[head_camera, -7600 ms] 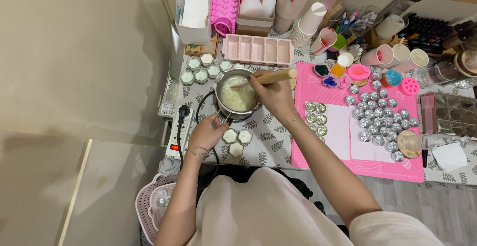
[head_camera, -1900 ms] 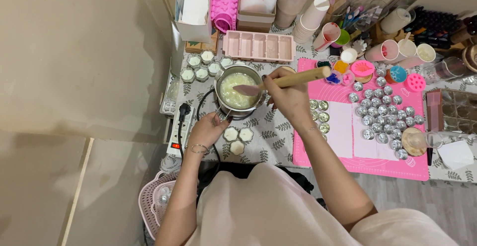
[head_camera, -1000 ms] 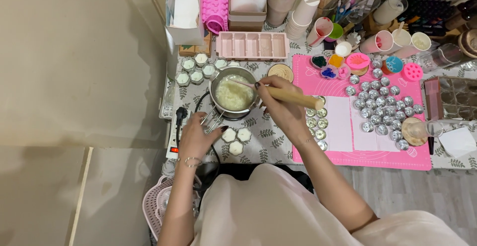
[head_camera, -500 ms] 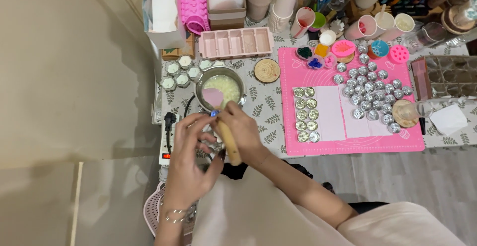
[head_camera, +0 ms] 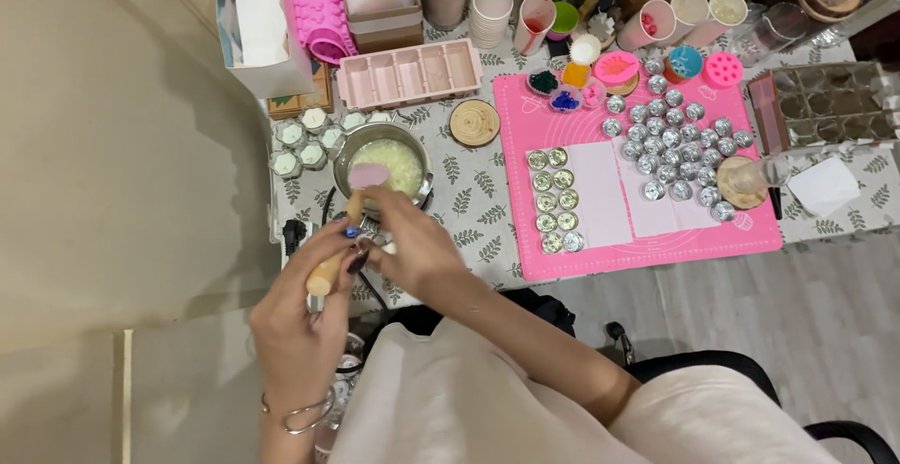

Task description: Preparing decorative wax shapes in a silicone mold and stirring wax in a melting pot for candle production.

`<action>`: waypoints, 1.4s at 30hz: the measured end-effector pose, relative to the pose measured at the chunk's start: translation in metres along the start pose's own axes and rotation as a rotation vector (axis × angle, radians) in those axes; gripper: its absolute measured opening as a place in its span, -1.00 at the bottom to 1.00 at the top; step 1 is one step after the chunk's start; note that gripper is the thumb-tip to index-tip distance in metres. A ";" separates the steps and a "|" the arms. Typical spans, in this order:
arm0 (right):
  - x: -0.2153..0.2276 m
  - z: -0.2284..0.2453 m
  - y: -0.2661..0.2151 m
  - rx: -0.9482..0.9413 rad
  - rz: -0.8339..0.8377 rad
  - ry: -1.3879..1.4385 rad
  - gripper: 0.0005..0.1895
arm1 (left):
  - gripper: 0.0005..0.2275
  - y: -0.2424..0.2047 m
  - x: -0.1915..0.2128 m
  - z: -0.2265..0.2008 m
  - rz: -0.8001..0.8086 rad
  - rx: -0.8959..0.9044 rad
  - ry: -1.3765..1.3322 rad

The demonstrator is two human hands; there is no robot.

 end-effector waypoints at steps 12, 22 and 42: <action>-0.026 -0.252 -0.047 -0.846 -0.107 0.966 -0.61 | -0.73 0.010 0.009 0.003 0.025 -0.049 0.047; -0.068 -0.266 -0.042 -0.874 -0.082 1.300 -0.46 | -0.79 0.010 0.014 0.002 0.010 -0.002 0.092; -0.077 -0.273 -0.039 -0.917 -0.076 1.303 -0.51 | -0.81 0.012 0.015 0.000 -0.019 -0.004 0.084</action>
Point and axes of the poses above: each hand's wrist, its own y-axis towards the middle knuckle, its own x-axis out of the back of the hand, z = x × y, the point moved 2 cm from there along y, towards the middle knuckle, and after that the axes turned 1 degree about -y, right-handed, at the moved point
